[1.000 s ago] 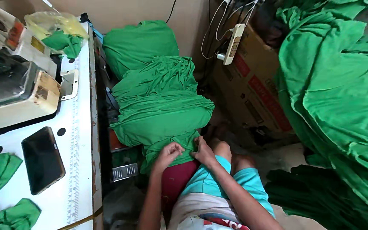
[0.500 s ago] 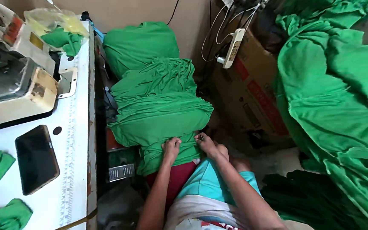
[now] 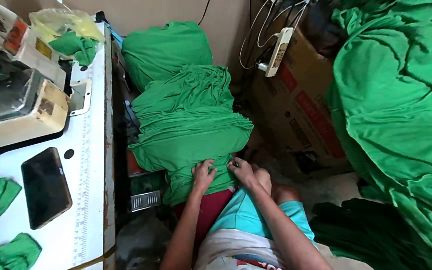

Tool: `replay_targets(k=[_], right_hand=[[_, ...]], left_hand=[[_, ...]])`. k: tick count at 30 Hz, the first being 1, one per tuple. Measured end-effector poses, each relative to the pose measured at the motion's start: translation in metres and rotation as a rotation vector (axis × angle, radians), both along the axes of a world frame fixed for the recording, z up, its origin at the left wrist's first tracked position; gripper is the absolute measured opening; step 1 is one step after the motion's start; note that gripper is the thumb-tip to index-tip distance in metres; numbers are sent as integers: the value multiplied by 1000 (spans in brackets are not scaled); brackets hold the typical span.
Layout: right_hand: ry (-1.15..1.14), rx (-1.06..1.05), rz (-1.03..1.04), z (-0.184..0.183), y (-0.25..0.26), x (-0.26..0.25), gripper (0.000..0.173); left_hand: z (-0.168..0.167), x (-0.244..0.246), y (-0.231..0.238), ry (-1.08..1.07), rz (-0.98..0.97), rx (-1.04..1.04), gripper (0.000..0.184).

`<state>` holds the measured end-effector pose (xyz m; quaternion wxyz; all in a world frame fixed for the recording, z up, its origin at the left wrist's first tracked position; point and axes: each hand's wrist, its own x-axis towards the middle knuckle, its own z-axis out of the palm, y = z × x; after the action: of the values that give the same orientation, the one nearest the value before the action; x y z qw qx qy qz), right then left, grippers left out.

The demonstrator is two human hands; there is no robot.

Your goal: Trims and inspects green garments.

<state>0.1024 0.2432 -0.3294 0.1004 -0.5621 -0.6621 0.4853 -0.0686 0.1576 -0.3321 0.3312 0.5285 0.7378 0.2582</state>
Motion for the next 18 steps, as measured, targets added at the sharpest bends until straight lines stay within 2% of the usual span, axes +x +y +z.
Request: replay_targets(k=[4,7,10,15,18], right_hand=[[5,8,27,1,0,2,25],[4,11,29,2,-1,2,24],[-37,16,3,3,-2,-1,24],[-97,0,0,5,-2,-3,26],[-103,2,4,7,-3,-4,26]], left_hand=[[0,19,1,276,-22,204,30],[1,24,6,274,-96,124,28],[-2,19,11,96,-6,7,28],[-10,-1,3,-343,186,141,26],[-12,-1,0,-314,145,156,26]])
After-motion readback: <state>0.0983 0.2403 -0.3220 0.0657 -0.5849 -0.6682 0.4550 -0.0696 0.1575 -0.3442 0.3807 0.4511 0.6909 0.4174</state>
